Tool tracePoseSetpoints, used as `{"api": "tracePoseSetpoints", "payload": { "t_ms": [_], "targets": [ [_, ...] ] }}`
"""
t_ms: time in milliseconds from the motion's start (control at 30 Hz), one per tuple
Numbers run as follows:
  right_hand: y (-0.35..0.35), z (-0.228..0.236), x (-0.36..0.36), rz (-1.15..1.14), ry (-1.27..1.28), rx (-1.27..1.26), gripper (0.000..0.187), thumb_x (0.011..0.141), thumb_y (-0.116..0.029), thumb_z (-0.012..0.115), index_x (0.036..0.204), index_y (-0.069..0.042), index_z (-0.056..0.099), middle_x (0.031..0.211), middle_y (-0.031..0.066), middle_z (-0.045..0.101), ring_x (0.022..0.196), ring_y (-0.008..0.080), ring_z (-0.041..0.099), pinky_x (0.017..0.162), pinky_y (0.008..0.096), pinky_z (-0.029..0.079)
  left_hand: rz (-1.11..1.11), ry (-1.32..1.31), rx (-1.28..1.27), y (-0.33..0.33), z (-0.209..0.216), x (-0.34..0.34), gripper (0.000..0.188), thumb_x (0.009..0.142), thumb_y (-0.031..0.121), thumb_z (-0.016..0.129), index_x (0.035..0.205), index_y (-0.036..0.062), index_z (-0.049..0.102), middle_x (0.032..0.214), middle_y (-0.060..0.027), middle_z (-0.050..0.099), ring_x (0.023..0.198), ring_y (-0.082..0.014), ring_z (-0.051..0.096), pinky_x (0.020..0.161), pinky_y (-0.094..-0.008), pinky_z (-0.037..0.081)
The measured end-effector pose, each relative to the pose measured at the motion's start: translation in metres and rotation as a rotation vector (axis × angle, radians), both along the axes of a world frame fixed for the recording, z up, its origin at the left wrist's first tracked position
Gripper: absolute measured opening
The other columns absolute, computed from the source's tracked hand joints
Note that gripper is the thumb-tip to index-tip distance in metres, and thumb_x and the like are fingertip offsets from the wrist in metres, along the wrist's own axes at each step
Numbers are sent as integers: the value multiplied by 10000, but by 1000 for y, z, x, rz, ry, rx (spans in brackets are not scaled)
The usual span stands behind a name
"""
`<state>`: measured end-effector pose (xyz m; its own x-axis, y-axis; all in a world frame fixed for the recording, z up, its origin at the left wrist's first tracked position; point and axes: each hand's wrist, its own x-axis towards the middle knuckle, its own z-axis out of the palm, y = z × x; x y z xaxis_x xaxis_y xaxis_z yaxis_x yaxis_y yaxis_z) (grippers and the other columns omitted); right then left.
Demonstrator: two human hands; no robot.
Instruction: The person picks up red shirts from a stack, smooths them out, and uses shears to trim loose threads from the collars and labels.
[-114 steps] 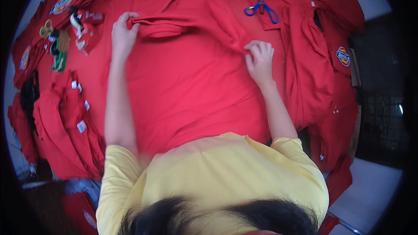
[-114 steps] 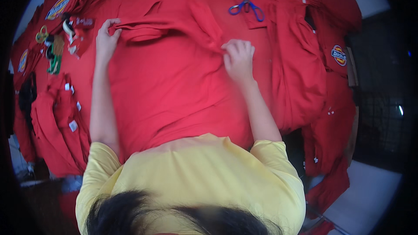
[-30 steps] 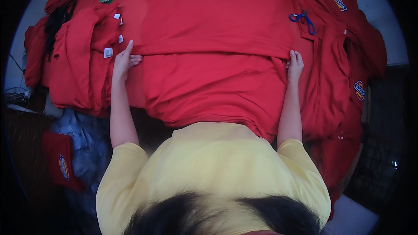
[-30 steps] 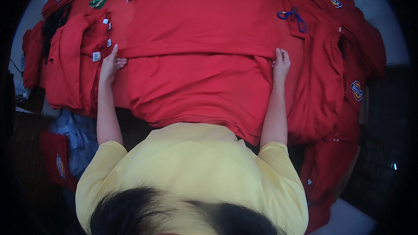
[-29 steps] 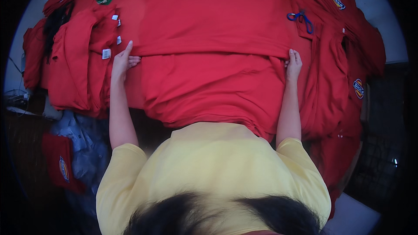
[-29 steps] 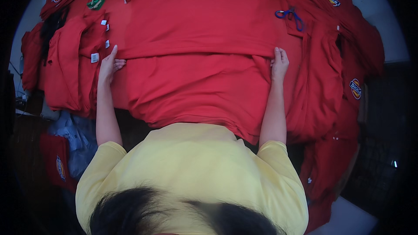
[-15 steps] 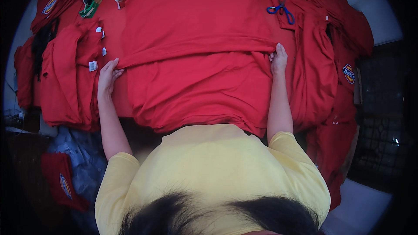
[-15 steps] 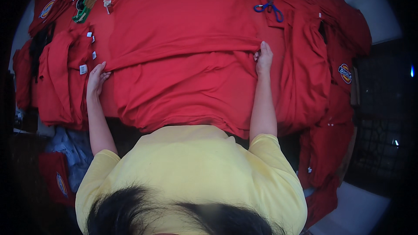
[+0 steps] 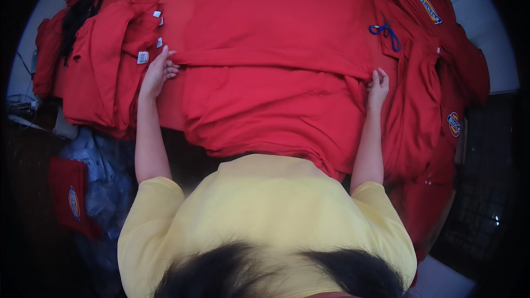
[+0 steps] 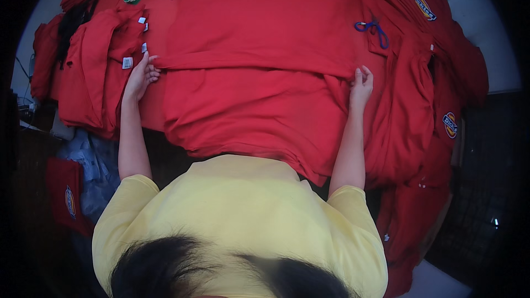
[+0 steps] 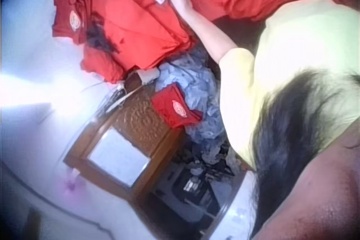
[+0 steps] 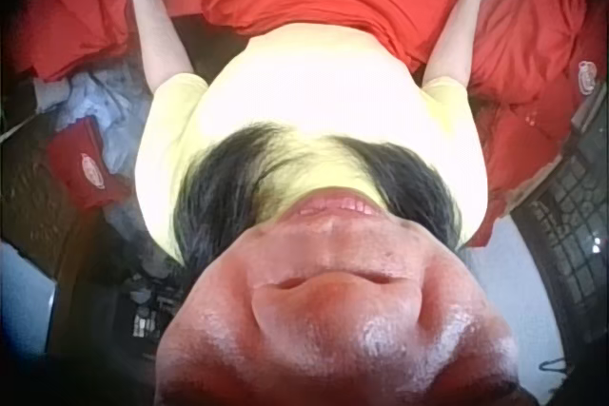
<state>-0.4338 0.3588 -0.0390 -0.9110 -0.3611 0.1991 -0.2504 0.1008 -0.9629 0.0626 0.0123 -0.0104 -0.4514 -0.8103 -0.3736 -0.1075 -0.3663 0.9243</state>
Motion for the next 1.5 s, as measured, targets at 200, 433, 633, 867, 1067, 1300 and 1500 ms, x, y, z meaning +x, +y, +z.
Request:
{"api": "tracePoseSetpoints", "payload": {
  "t_ms": [200, 433, 633, 867, 1067, 1300, 1500],
  "targets": [
    [-47, 51, 80, 342, 693, 344, 377, 869, -98, 543, 1244, -72, 513, 1197, 157, 519, 1123, 310, 503, 959, 361, 398, -202, -631, -1222, 32, 20, -31, 275, 787, 189, 662, 1031, 76, 603, 1026, -101, 561, 988, -287, 524, 891, -389, 401],
    [-83, 105, 8, 829, 555, 917, 261, 787, -190, 641, 1025, -83, 641, 1019, 194, 611, 923, 372, 591, 814, 424, 469, -525, -330, -679, 34, 49, -33, 169, 807, 26, 627, 954, 4, 547, 863, -50, 586, 768, -126, 569, 719, -255, 448],
    [-308, 276, 3, 810, 604, -278, 614, 823, -148, 652, 1366, -68, 375, 1428, 145, 308, 1084, 194, 493, 916, 334, 414, -59, 553, -193, 135, 102, -160, 113, 873, 13, 585, 942, 36, 499, 873, -23, 572, 714, -63, 558, 612, -201, 467],
    [-259, 133, -157, 127, 605, 1063, 501, 820, -414, 544, 1205, -95, 538, 1176, 197, 559, 1103, 361, 524, 899, 461, 440, -195, 241, -20, 158, 18, -195, 133, 904, 161, 583, 856, 56, 518, 685, -13, 578, 616, -83, 581, 576, -259, 524],
    [-119, 55, -131, -289, 594, 1267, 551, 825, -448, 543, 1242, -89, 512, 1278, 186, 441, 1164, 412, 423, 948, 518, 358, -263, -173, -366, 151, 15, -175, 206, 877, 190, 617, 784, 13, 570, 687, -43, 576, 577, -87, 534, 555, -230, 458],
    [-112, 50, -136, -301, 526, 1198, 555, 808, -402, 577, 1247, -80, 470, 1269, 211, 440, 1143, 394, 453, 923, 491, 409, -76, 137, -553, 157, 11, -183, 162, 889, 172, 601, 853, 18, 568, 716, 15, 549, 640, -47, 506, 579, -208, 417],
    [-101, 56, -142, -306, 404, 1240, 632, 799, -415, 594, 1299, -79, 402, 1298, 197, 432, 1180, 394, 434, 939, 494, 402, -187, 322, 173, 147, 32, -185, 68, 919, 151, 549, 900, 92, 519, 740, 56, 525, 613, -23, 469, 586, -197, 410]
  ]
}}
